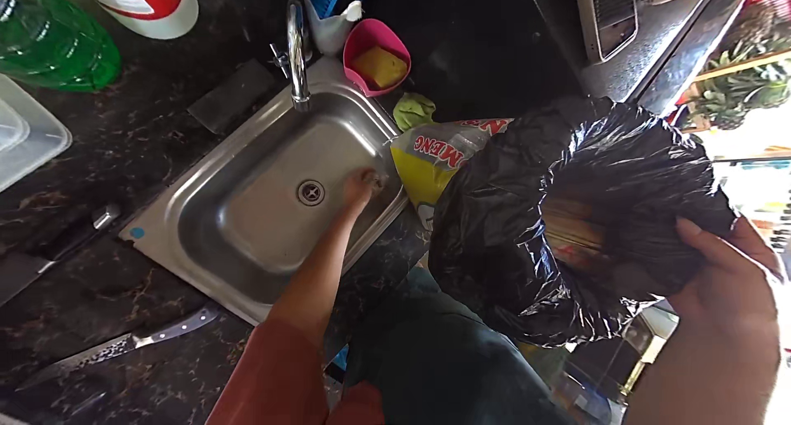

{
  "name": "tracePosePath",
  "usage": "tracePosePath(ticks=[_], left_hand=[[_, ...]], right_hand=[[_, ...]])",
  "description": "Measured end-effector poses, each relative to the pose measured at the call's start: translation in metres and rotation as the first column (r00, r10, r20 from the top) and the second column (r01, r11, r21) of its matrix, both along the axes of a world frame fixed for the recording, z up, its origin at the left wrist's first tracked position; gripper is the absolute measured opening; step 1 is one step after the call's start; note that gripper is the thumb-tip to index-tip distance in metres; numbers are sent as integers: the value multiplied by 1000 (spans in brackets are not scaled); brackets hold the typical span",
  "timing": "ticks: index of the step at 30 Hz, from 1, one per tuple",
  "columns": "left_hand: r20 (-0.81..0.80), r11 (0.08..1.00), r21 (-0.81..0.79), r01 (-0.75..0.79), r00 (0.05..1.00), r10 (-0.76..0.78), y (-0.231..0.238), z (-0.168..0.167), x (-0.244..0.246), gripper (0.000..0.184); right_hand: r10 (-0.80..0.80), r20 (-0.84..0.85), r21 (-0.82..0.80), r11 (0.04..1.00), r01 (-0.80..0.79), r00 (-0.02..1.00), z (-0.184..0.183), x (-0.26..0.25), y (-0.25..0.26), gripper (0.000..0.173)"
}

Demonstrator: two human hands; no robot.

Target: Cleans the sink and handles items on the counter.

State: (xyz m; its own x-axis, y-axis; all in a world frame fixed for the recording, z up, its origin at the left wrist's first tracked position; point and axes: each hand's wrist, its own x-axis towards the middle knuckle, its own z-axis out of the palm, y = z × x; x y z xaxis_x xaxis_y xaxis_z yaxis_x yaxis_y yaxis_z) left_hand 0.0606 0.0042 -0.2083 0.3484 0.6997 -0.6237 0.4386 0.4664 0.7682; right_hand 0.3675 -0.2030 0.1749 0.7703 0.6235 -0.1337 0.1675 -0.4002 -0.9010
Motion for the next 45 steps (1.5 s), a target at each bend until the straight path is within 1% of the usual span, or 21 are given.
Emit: tracePosePath(ticks=[3, 5, 7, 9, 11, 13, 14, 16, 17, 18, 20, 22, 23, 25, 26, 28, 31, 34, 37, 41, 45], left_hand=[[-271, 987, 145, -63, 957, 101, 7, 4, -36, 35], [-384, 996, 91, -16, 922, 50, 3, 3, -41, 44], [-316, 995, 34, 93, 946, -77, 1, 7, -26, 44], [-101, 984, -37, 174, 979, -176, -5, -4, -7, 37], [-108, 988, -41, 150, 982, -154, -8, -11, -2, 37], [-215, 998, -54, -23, 977, 11, -4, 0, -14, 35], [-230, 978, -128, -163, 964, 130, -4, 8, -22, 34], [-196, 818, -386, -426, 904, 379, -7, 20, -33, 38], [-158, 714, -504, -486, 865, 476, -9, 23, -36, 37], [-124, 628, -589, -508, 825, 551, -10, 25, -33, 34], [-63, 549, -674, -494, 778, 625, -10, 22, -16, 32], [15, 591, -685, -425, 804, 595, -4, 9, 1, 37], [31, 678, -624, -389, 855, 518, 0, 3, 6, 38], [-88, 914, -314, -258, 966, 242, 7, -1, 10, 35], [-192, 975, -156, -158, 973, 127, 12, -2, 6, 37], [-300, 1000, -10, 26, 953, -28, 20, 1, 2, 46], [-311, 985, -41, 170, 934, -175, 14, 5, 20, 48], [-220, 982, -131, 136, 962, -163, 8, -1, 46, 41], [-159, 983, -136, 127, 976, -148, 8, -15, 61, 45], [-174, 986, -113, 124, 974, -142, 6, -18, 67, 43], [-196, 991, -112, -77, 979, 54, 7, -14, 63, 42]], right_hand=[[-8, -25, 9, 1000, 8, 1000, -3, -1, -3, 40], [-13, -27, 4, 1000, 13, 1000, -4, 0, -3, 44], [-11, -21, 9, 1000, 11, 1000, -7, 3, -1, 43], [1, -33, 9, 1000, 0, 999, -8, 6, -1, 43], [16, -42, 12, 1000, -15, 999, -7, 7, -2, 44], [14, -38, 19, 1000, -14, 999, -6, 5, -2, 41], [11, -35, 19, 1000, -11, 999, -6, 4, -4, 41], [2, -42, 23, 1000, -1, 999, -7, 7, -9, 41], [0, -48, 25, 1000, 1, 999, -8, 8, -10, 41], [2, -57, 33, 999, 0, 998, -10, 9, -10, 39], [10, -63, 34, 999, -8, 998, -12, 9, -7, 38], [11, -65, 21, 1000, -10, 998, -11, 8, -5, 39], [3, -60, 17, 1000, -2, 998, -9, 7, -4, 39], [2, -46, 22, 1000, -1, 999, -6, 7, -3, 39], [6, -45, 27, 1000, -5, 999, -5, 8, -4, 38], [-7, -50, 35, 999, 9, 999, -8, 9, -4, 39], [-21, -61, 38, 999, 24, 998, -11, 8, -6, 40], [-20, -40, 22, 1000, 21, 999, -10, 7, -2, 40], [-17, -28, 23, 1000, 17, 999, -8, 5, 0, 41], [-6, -37, 35, 999, 8, 999, -7, 3, -1, 41], [-16, -34, 23, 1000, 17, 999, -4, -1, 0, 41]])
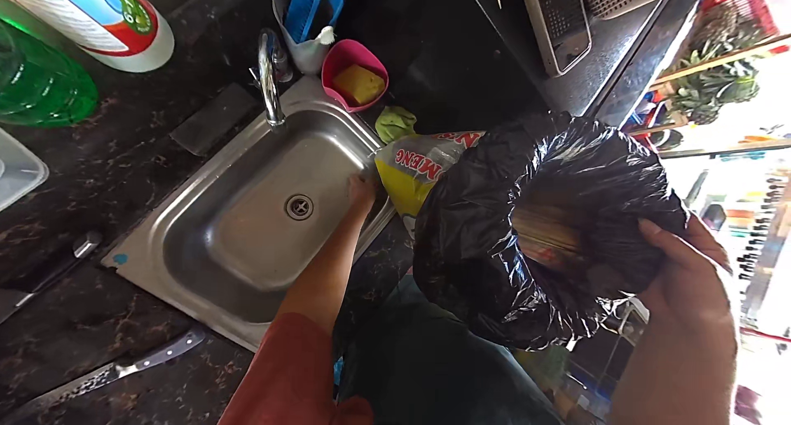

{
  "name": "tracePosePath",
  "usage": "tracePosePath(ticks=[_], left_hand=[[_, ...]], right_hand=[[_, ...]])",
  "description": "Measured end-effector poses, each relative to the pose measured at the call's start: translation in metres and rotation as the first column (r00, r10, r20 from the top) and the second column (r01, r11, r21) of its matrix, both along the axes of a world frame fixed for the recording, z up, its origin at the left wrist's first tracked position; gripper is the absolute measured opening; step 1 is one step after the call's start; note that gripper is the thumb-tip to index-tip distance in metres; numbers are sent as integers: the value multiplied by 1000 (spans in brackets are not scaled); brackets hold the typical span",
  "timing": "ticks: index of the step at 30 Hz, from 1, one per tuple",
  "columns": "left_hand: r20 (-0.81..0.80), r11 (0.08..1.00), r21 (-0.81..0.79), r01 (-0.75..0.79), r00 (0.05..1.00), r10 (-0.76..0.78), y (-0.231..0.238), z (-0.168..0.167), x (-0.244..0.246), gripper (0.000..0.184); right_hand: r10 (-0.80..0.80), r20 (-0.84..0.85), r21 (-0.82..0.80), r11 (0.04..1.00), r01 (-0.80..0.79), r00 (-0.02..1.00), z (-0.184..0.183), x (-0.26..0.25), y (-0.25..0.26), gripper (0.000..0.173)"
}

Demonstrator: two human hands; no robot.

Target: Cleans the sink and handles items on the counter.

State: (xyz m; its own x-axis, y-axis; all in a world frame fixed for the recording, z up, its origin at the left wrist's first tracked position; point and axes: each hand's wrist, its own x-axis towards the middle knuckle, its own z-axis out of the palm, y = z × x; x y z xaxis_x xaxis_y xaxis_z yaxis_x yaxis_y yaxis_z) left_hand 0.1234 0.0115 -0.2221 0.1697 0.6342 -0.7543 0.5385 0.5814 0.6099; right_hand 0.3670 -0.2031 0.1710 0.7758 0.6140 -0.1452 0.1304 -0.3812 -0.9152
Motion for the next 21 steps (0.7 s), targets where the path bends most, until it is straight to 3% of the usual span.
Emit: tracePosePath(ticks=[5, 8, 11, 13, 16, 19, 21], left_hand=[[-17, 968, 188, 163, 986, -163, 6, -4, -1, 36], [14, 960, 205, 191, 980, -198, 0, -11, -10, 26], [117, 973, 211, 91, 986, -117, -3, -17, -26, 22], [40, 969, 242, 45, 998, -57, -4, -14, -33, 28], [-45, 972, 214, 96, 995, -88, -3, -7, -33, 38], [-6, 966, 150, 211, 977, -212, -3, 2, -23, 33], [-31, 953, 190, 235, 972, -233, 1, 2, -18, 32]], right_hand=[[4, 4, 8, 1000, -4, 1000, 0, -1, 0, 40], [-11, 1, 6, 1000, 11, 1000, 0, -2, -1, 41], [-21, -4, 8, 1000, 21, 1000, 0, -2, -3, 40], [-20, -8, 10, 1000, 20, 1000, 0, -2, -4, 40], [-12, -6, 16, 1000, 12, 1000, -1, -3, -3, 40], [-20, -2, 4, 1000, 20, 1000, 0, -3, -4, 41], [-15, 10, -12, 1000, 15, 1000, 2, -5, -2, 42]])
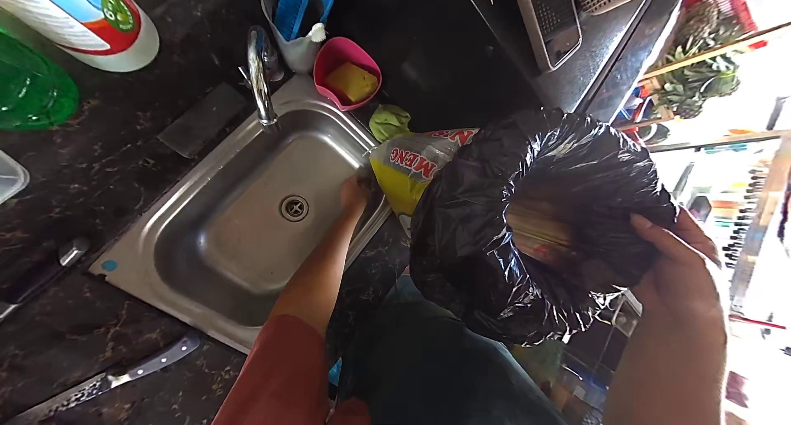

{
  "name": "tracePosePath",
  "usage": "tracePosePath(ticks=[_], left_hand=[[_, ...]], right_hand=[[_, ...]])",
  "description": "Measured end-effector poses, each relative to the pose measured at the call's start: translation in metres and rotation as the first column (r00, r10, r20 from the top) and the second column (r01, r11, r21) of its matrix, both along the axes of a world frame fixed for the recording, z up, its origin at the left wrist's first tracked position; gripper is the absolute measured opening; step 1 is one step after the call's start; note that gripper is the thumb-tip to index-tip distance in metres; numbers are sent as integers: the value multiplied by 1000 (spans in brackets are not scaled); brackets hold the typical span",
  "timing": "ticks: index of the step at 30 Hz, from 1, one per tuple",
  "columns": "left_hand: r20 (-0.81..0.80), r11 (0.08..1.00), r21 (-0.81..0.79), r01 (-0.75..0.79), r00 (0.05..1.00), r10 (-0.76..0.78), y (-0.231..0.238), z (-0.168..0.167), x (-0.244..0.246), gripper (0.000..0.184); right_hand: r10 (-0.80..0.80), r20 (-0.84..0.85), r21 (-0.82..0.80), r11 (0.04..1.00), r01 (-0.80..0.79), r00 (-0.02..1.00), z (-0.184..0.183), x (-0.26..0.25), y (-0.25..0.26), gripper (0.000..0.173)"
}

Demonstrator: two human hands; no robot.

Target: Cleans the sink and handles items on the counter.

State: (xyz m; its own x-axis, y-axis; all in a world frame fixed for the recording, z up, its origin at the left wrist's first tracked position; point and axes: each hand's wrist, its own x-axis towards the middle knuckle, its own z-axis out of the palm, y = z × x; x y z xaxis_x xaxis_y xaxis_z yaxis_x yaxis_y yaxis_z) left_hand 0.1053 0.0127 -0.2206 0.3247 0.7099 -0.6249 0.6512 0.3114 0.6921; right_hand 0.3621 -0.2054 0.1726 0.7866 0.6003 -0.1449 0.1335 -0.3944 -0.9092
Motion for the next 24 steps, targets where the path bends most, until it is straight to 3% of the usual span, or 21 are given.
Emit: tracePosePath(ticks=[2, 5, 8, 12, 16, 20, 22, 24], left_hand=[[-38, 995, 95, -7, 999, 10, 6, -1, 1, 37], [-123, 982, 146, 124, 987, -106, 6, -8, 6, 47], [-60, 974, 110, 197, 980, -191, -4, -10, 6, 35], [145, 997, 17, 70, 987, -72, 0, -10, -11, 32], [246, 999, -18, -43, 968, 46, -4, 1, -10, 30], [83, 952, 204, 228, 965, -249, -10, -16, -19, 24], [33, 933, 304, 193, 977, -213, -10, -21, -25, 22], [-24, 948, 303, 99, 995, -96, -7, -15, -27, 27]], right_hand=[[9, 0, 2, 1000, -9, 1000, 1, -1, -1, 41], [9, -5, 8, 1000, -9, 1000, 0, 0, -5, 40], [8, -6, 13, 1000, -8, 1000, -2, 1, -4, 39], [6, -16, 25, 1000, -6, 1000, -2, 2, -3, 38], [27, -19, 42, 999, -26, 999, -6, 4, -2, 37], [34, -15, 41, 999, -33, 999, -4, 6, -1, 37], [33, -13, 38, 999, -32, 999, -5, 8, -1, 36], [34, -14, 29, 999, -33, 999, -6, 7, -1, 35]])
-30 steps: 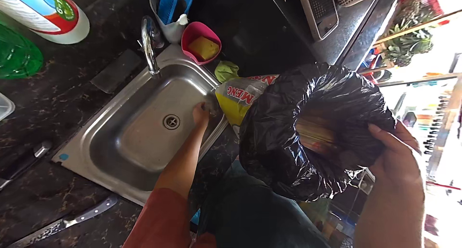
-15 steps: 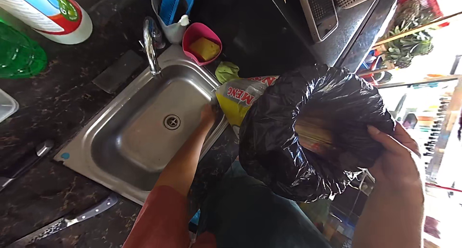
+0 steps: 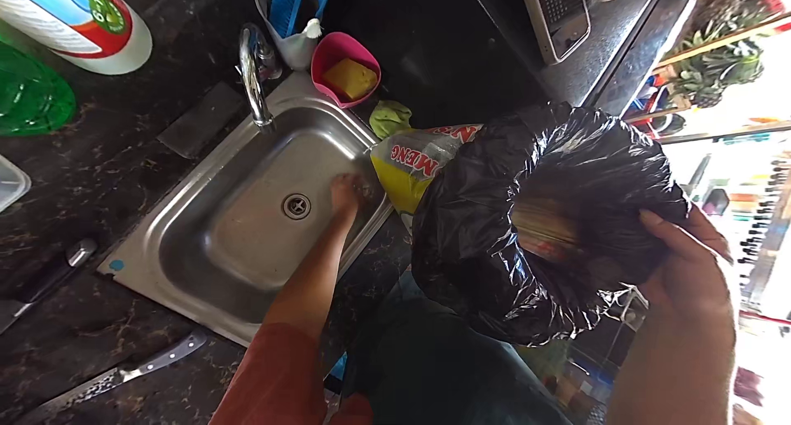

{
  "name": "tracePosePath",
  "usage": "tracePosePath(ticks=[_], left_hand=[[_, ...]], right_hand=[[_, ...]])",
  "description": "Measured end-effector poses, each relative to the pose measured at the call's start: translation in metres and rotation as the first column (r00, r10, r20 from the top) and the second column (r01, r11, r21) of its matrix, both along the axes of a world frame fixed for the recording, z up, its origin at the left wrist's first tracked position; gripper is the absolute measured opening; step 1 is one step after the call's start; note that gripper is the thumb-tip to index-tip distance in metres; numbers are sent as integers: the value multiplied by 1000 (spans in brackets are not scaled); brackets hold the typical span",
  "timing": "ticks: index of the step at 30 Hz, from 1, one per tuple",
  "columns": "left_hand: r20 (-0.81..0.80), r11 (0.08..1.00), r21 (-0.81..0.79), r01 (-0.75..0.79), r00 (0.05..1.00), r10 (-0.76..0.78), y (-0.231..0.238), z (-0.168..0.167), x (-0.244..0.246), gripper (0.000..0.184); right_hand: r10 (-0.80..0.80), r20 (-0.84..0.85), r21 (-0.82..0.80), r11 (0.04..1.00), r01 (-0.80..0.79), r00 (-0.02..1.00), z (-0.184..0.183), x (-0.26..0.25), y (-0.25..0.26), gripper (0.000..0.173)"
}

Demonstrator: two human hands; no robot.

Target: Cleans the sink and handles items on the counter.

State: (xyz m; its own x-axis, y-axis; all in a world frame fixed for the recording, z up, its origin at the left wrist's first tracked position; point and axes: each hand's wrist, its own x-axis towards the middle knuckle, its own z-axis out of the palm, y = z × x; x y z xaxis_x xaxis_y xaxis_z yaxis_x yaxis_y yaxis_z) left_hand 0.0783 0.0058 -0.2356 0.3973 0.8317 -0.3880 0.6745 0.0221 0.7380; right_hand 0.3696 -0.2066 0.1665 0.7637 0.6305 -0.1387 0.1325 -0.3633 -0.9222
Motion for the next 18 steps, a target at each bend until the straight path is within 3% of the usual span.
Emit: tracePosePath(ticks=[4, 8, 12, 15, 18], left_hand=[[-140, 987, -162, 25, 989, -48, 1, 15, 14, 34], [-54, 932, -361, 22, 998, -44, -4, 23, 29, 44], [115, 852, -524, -8, 990, 79, -7, 27, 24, 46], [172, 872, -490, 1, 980, 96, -22, 38, 17, 50], [55, 935, -349, 66, 997, -50, -38, 63, 10, 57]], right_hand=[[3, 6, -7, 1000, -2, 1000, -1, 1, 3, 35], [-13, 0, 0, 1000, 13, 1000, -2, 0, 6, 35], [-18, -3, 5, 1000, 18, 1000, -1, -1, 5, 35], [-11, -5, 4, 1000, 11, 1000, -1, -2, 6, 36], [-8, -1, -9, 1000, 8, 1000, 0, -2, 5, 36]])
